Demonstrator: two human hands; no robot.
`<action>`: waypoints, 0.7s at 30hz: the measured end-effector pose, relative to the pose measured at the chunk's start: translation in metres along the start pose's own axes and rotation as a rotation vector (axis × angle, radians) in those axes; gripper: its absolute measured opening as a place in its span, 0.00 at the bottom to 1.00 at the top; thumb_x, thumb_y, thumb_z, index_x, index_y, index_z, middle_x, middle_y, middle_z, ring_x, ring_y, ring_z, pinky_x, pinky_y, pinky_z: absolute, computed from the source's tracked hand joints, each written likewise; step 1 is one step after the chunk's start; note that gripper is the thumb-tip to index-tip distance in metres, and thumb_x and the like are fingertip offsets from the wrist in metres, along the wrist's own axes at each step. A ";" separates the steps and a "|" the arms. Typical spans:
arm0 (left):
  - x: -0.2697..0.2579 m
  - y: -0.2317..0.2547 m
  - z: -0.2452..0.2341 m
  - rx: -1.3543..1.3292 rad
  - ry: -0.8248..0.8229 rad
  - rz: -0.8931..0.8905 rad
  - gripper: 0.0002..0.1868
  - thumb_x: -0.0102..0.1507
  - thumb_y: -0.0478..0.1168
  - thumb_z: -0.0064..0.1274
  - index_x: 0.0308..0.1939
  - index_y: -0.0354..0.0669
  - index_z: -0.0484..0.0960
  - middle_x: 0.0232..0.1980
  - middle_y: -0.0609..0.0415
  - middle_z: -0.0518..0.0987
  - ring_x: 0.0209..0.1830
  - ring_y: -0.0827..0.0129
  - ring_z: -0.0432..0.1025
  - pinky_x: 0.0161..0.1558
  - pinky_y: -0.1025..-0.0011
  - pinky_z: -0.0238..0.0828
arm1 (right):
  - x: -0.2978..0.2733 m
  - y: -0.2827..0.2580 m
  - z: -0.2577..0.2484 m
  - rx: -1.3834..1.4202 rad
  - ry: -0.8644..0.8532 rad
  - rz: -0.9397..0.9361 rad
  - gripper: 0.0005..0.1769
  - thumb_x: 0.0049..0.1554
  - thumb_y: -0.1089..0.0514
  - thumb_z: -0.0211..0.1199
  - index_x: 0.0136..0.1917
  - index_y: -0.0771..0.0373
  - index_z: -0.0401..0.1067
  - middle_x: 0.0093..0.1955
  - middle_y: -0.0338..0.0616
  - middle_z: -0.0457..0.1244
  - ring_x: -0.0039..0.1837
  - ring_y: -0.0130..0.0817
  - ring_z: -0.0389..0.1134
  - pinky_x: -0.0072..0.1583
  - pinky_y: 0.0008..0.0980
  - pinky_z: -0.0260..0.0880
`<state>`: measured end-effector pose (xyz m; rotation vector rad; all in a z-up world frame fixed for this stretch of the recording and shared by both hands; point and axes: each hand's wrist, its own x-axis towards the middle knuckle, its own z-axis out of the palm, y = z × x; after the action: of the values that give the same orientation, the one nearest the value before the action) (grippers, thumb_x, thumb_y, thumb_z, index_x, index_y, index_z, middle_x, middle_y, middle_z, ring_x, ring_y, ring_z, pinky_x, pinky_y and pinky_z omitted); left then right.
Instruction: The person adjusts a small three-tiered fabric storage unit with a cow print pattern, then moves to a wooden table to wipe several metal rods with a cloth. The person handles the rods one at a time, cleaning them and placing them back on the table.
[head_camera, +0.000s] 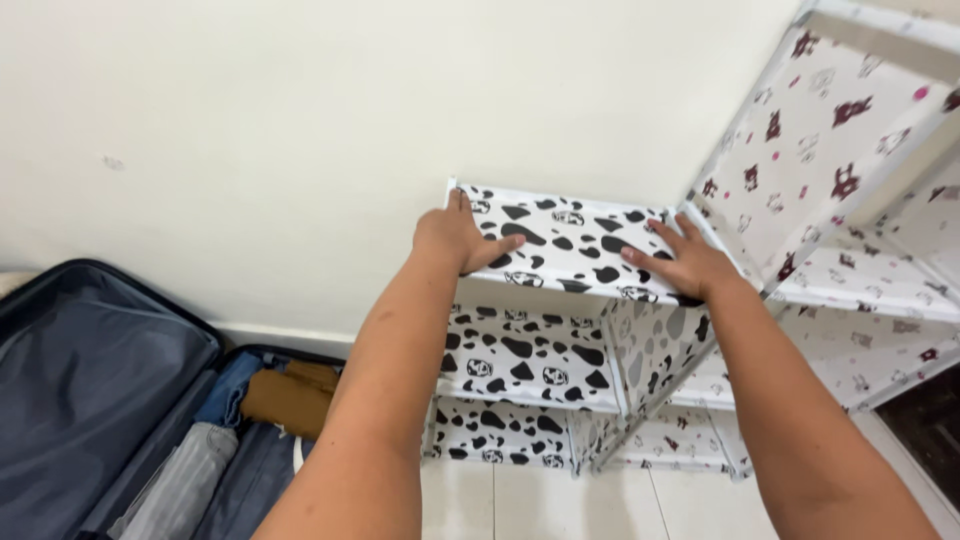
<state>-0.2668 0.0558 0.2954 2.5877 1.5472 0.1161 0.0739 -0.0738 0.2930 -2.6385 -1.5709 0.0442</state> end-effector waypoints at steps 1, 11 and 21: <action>0.001 0.000 -0.003 -0.018 -0.010 -0.003 0.72 0.52 0.87 0.34 0.80 0.31 0.44 0.85 0.42 0.44 0.64 0.54 0.74 0.53 0.61 0.78 | 0.001 -0.001 -0.002 -0.002 0.001 0.003 0.64 0.39 0.07 0.43 0.83 0.30 0.44 0.89 0.38 0.30 0.85 0.46 0.41 0.79 0.57 0.46; -0.006 -0.019 -0.013 -0.130 0.109 -0.006 0.63 0.58 0.83 0.36 0.82 0.43 0.43 0.84 0.38 0.37 0.78 0.41 0.54 0.72 0.45 0.51 | -0.002 0.000 -0.021 0.050 0.087 -0.109 0.73 0.40 0.11 0.55 0.84 0.56 0.45 0.85 0.64 0.30 0.83 0.61 0.37 0.76 0.52 0.48; -0.052 -0.023 0.031 -0.313 0.124 -0.039 0.45 0.70 0.66 0.28 0.81 0.39 0.44 0.83 0.38 0.45 0.77 0.46 0.58 0.70 0.55 0.61 | -0.071 0.013 0.014 0.059 0.143 -0.050 0.64 0.51 0.13 0.34 0.84 0.57 0.41 0.86 0.51 0.37 0.83 0.52 0.45 0.75 0.54 0.52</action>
<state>-0.3078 0.0187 0.2612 2.3429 1.4797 0.4817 0.0502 -0.1419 0.2773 -2.4958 -1.5630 -0.0978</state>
